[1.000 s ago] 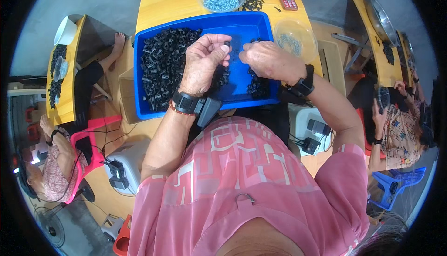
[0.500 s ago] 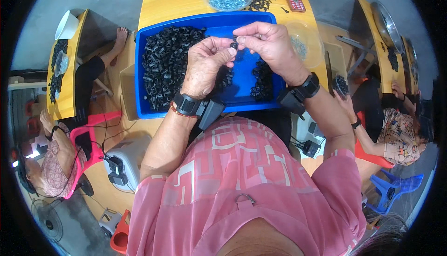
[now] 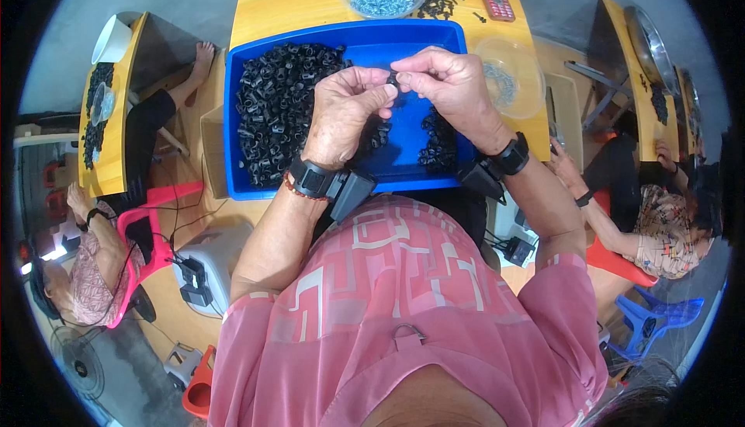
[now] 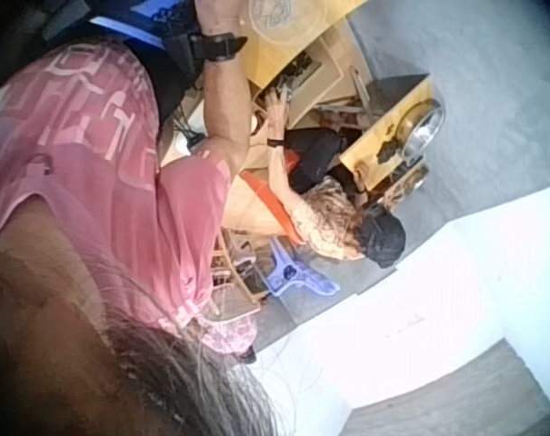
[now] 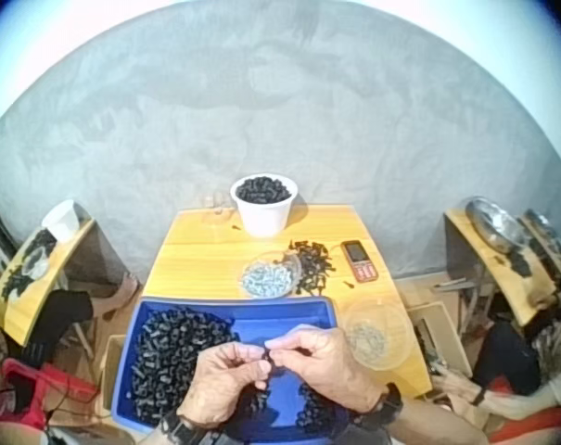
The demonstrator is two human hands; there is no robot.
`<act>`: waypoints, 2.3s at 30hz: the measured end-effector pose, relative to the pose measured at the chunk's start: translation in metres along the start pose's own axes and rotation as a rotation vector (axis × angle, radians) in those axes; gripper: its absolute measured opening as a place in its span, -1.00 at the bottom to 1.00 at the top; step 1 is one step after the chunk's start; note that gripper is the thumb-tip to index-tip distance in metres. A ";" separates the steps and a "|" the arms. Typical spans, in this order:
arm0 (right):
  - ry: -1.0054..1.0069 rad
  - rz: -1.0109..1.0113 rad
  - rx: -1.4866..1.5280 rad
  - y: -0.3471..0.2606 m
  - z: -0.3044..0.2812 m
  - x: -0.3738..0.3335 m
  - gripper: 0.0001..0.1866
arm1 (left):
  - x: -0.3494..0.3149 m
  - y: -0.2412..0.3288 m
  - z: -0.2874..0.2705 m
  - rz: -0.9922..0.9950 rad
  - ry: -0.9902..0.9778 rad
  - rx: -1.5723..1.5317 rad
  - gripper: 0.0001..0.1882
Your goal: Inspecting and assembling small black plastic and rubber components at a workstation.
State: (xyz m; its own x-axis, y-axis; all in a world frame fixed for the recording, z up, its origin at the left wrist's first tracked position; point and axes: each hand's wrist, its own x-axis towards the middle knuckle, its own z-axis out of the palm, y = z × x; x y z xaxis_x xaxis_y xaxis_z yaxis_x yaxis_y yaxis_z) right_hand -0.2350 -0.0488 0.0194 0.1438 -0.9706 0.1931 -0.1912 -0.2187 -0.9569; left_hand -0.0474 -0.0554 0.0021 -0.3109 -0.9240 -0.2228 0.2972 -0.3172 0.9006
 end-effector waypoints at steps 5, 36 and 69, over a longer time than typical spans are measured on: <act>-0.008 -0.006 0.025 0.004 0.001 -0.001 -0.86 | -0.001 -0.001 0.000 0.023 -0.001 -0.010 -0.86; -0.222 -0.241 -0.537 -0.017 -0.003 0.003 -0.58 | -0.001 -0.007 -0.001 0.054 -0.029 0.037 -0.89; -0.232 -0.415 -0.773 -0.012 0.000 0.000 -0.75 | -0.006 -0.004 0.002 0.223 -0.040 0.405 -0.93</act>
State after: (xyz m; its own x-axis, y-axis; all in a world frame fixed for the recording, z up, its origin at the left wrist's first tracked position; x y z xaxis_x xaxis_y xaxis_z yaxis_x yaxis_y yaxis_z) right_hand -0.2332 -0.0456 0.0312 0.5226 -0.7723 0.3611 -0.6667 -0.6342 -0.3916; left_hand -0.0484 -0.0484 -0.0001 -0.3166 -0.9486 0.0001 -0.0135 0.0046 0.9999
